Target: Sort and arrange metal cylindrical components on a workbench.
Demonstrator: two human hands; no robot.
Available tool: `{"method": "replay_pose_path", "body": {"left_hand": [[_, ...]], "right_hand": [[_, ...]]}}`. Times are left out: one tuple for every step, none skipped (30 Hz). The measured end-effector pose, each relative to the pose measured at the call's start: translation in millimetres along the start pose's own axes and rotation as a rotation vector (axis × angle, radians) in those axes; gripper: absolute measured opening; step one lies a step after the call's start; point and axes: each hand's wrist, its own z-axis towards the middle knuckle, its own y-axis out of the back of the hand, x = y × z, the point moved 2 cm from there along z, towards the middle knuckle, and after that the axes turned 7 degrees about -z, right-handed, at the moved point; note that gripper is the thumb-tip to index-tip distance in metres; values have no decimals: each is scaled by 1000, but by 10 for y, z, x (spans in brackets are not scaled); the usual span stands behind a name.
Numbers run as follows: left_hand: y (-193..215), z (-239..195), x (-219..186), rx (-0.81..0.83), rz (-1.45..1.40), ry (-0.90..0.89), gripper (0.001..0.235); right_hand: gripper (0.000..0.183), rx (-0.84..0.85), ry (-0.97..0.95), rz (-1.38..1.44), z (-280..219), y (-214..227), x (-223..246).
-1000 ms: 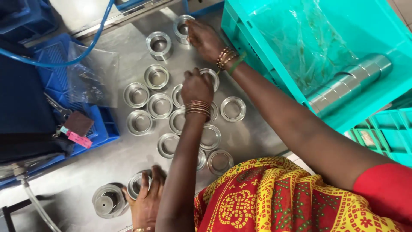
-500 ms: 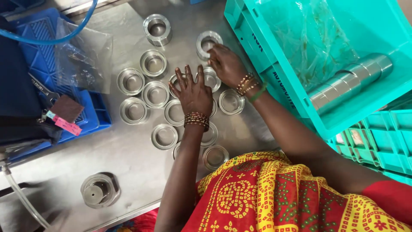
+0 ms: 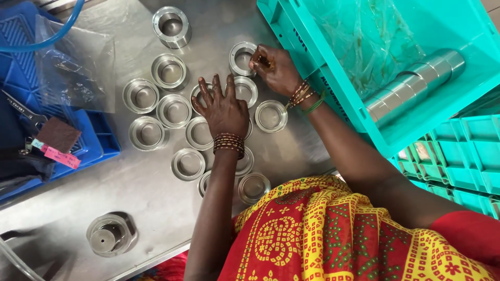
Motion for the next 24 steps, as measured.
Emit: {"method": "replay_pose_path", "body": {"left_hand": [[2, -3, -5, 1, -5, 0, 69], [3, -7, -9, 1, -10, 1, 70], [-5, 3, -4, -2, -12, 4, 70], [-13, 12, -1, -3, -11, 5, 69], [-18, 3, 8, 0, -7, 5, 69], [-17, -19, 24, 1, -7, 7, 69], [-21, -11, 16, 1, -7, 3, 69], [-24, -4, 4, 1, -6, -2, 68], [-25, -9, 1, -1, -6, -6, 68], [-27, -13, 2, 5, -6, -5, 68], [-25, -5, 6, 6, -6, -1, 68], [-10, 21, -15, 1, -6, -1, 68], [1, 15, -21, 7, -6, 9, 68], [10, 9, -26, 13, -6, 20, 67], [-5, -9, -21, 13, -5, 21, 67], [-20, -25, -19, 18, -3, 22, 67], [-22, -9, -17, 16, 0, 21, 67], [-13, 12, -17, 11, 1, 21, 67], [-12, 11, -11, 10, 0, 19, 67], [-15, 10, -4, 10, -1, 17, 67], [-2, 1, -9, 12, -3, 18, 67], [9, -9, -18, 21, 2, 23, 67], [21, -5, -35, 29, 5, 23, 66], [17, -5, -42, 30, 2, 20, 66]], "right_hand": [[7, 21, 6, -8, -10, 2, 32], [6, 42, 11, -16, -21, 4, 64], [6, 45, 14, -18, -19, -13, 102], [9, 12, -13, -152, -18, -22, 135], [13, -22, -45, -284, -40, -40, 172], [13, -21, -46, -283, -29, -55, 142], [11, -69, 129, -348, -2, -31, 144], [10, -113, 305, -412, 18, -8, 145], [10, -118, 306, -413, 67, 9, 182], [13, -46, 202, -419, 125, 13, 196], [16, 31, 104, -423, 199, 14, 212], [16, 29, 109, -424, 271, -12, 181], [18, -40, 131, -385, 322, -50, 159], [20, -109, 152, -345, 369, -88, 136], [20, -108, 152, -343, 399, -120, 109], [19, -128, 142, -290, 430, -143, 80], [19, -150, 137, -237, 499, -161, 57], [19, -151, 142, -235, 525, -165, 68], [19, -122, 131, -226, 530, -186, 70], [20, -94, 119, -217, 533, -208, 68], [20, -92, 117, -217, 530, -230, 69], [19, -104, 140, -217, 524, -247, 73], [20, -120, 164, -220, 527, -247, 78], [20, -122, 163, -224, 512, -258, 53]]}}
